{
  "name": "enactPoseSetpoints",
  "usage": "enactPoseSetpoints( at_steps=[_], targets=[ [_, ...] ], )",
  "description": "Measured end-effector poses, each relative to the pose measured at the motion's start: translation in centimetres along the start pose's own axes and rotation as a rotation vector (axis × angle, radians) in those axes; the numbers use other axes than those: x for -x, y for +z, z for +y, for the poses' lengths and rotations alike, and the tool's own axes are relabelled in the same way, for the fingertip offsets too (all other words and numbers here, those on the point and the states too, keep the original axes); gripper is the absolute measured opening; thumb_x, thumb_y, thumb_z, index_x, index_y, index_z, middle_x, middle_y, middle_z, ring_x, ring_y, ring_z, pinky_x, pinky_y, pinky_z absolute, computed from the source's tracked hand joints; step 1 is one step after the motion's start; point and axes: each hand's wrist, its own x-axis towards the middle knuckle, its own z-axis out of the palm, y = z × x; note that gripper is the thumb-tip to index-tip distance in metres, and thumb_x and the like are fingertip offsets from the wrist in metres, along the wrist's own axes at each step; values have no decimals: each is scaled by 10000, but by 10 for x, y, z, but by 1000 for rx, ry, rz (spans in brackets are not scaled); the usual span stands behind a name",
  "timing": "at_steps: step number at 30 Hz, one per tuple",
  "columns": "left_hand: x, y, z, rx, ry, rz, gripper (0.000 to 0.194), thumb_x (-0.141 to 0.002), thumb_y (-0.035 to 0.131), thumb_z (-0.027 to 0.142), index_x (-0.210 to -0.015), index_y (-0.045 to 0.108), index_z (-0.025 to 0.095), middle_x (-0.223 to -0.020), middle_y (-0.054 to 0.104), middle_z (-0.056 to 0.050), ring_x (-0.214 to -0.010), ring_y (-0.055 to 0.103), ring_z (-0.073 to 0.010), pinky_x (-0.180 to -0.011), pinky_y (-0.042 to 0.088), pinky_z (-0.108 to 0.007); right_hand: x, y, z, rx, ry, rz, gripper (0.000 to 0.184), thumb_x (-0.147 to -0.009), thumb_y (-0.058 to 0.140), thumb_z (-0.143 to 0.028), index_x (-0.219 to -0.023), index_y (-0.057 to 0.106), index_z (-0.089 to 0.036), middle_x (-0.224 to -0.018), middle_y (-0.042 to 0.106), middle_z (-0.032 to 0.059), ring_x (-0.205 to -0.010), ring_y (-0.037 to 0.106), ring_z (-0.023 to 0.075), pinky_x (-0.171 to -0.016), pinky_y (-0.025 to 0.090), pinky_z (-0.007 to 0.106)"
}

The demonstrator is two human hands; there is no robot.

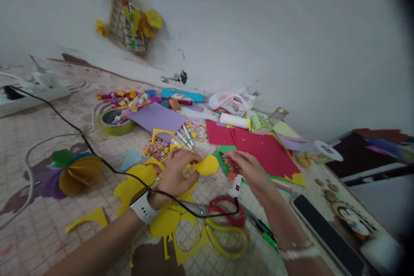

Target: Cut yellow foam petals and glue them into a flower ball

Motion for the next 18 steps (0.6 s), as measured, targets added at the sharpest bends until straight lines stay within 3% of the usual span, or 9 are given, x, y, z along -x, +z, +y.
enactPoseSetpoints(
  at_steps=[7,18],
  targets=[
    [-2,-9,12,36,48,16,252,-708,496,145,-938,585,199,-924,692,-21,-928,610,-181,-986,340,-429,-14,10,-1,-131,77,-199,268,-648,738,-398,-608,650,-148,-536,540,-33,-462,444,77,-402,288,199],
    [-1,-7,15,181,56,52,257,-695,536,136,-938,586,202,-914,684,-22,-892,605,-194,-954,325,-416,-8,10,0,-212,73,-204,223,-596,790,-286,-563,623,-142,-488,495,-52,-431,393,61,-377,254,187]
  ],
)
